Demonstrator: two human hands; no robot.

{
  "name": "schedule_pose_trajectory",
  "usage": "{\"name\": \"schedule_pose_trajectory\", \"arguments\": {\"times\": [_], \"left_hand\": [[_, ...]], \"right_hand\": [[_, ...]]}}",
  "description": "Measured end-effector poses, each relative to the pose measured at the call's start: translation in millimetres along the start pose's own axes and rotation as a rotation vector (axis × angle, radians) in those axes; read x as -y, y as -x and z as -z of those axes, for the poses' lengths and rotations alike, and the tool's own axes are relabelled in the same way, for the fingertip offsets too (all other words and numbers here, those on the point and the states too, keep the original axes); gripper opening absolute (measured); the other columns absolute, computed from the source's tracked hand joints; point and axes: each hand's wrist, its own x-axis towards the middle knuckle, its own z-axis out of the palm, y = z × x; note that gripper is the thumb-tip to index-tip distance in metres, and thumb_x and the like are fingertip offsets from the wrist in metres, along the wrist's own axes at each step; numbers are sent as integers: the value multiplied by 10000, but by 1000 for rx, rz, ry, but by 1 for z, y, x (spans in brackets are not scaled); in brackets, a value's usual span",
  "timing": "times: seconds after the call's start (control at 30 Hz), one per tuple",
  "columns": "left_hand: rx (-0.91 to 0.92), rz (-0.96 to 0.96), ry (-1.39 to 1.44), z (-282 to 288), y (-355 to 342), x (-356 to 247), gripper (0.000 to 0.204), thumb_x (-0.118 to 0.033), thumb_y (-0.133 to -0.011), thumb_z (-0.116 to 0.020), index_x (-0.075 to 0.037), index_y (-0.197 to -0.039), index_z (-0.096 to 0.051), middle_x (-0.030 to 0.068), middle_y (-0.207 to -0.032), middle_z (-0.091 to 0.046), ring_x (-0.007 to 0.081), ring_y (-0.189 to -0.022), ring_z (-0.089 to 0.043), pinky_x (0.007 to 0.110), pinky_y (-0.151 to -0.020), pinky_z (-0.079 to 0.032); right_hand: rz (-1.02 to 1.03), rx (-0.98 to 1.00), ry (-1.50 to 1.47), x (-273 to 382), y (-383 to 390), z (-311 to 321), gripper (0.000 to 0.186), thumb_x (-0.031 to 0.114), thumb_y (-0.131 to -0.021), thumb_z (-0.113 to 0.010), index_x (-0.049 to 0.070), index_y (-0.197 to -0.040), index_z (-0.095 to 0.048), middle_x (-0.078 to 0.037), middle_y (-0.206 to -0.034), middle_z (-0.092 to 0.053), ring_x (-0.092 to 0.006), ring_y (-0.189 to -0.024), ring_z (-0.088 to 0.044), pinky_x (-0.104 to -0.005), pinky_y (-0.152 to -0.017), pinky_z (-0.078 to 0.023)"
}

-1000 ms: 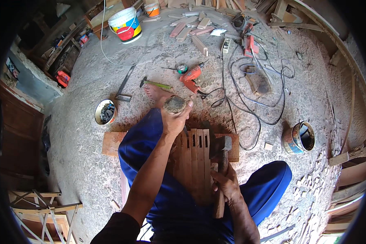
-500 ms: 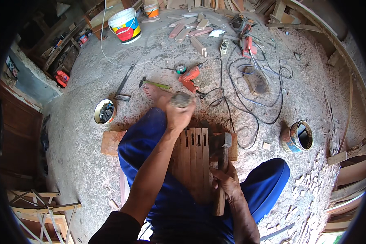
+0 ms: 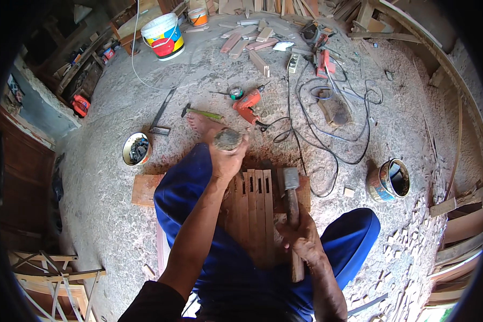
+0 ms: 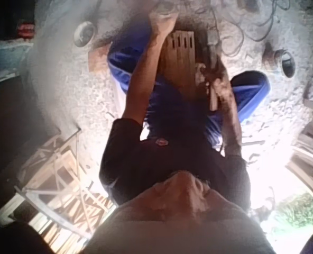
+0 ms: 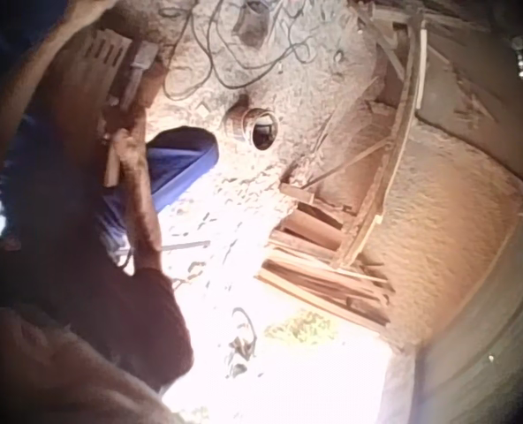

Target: The person uses a wooden mallet to strike a chisel, creating rectangular holes in a piece of wood while sitting on the floor.

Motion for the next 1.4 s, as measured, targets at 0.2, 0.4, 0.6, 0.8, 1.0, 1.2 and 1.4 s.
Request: {"name": "schedule_pose_trajectory", "arguments": {"times": [0.2,0.4,0.6,0.8,1.0,1.2,1.4], "left_hand": [[7,-11,-97,0,0,-33,223,-47,-764,-805,-25,-732,-585,83,-693,-635,219,-612,-617,346,-583,-472],[50,-111,-267,10,-3,-47,189,-67,-749,-781,-26,-734,-597,109,-701,-642,298,-613,-606,398,-585,-463],[138,-38,-58,4,2,-36,171,-52,-746,-786,-16,-818,-635,86,-780,-676,231,-719,-650,355,-667,-507],[156,-115,-271,8,6,-35,288,-90,-710,-824,-31,-931,-649,98,-924,-694,225,-865,-675,343,-773,-520],[83,-53,-11,1,7,-35,187,-30,-771,-787,-15,-881,-637,51,-836,-694,140,-745,-642,309,-690,-523],[130,37,48,1,14,-10,201,-13,-778,-779,-17,-927,-644,49,-869,-699,117,-774,-643,281,-687,-528],[140,-43,49,0,20,-2,312,19,-766,-750,-10,-1055,-635,67,-1019,-702,147,-896,-658,277,-748,-536]], "right_hand": [[232,-41,519,31,-1,1,681,102,-853,-683,57,-1460,-379,-256,-982,-689,-390,-907,-706,-447,-781,-550],[331,2,623,62,-4,2,676,94,-863,-682,80,-1461,-364,-283,-1034,-684,-441,-997,-681,-452,-824,-552],[554,4,712,68,-19,0,643,69,-876,-657,72,-1449,-365,-291,-1038,-681,-462,-988,-675,-468,-814,-548],[541,3,729,103,-12,-2,680,45,-858,-649,62,-1468,-347,-299,-1043,-666,-457,-964,-677,-467,-812,-544],[794,-173,683,141,2,-6,648,64,-855,-693,59,-1440,-416,-216,-1018,-716,-355,-902,-728,-395,-805,-558],[731,-180,738,158,-1,-17,721,45,-826,-680,66,-1476,-368,-234,-912,-701,-360,-816,-722,-459,-754,-568],[619,-5,1258,96,-53,-18,926,10,-731,-698,40,-1530,-231,-272,-946,-663,-430,-819,-693,-489,-717,-573]]}}
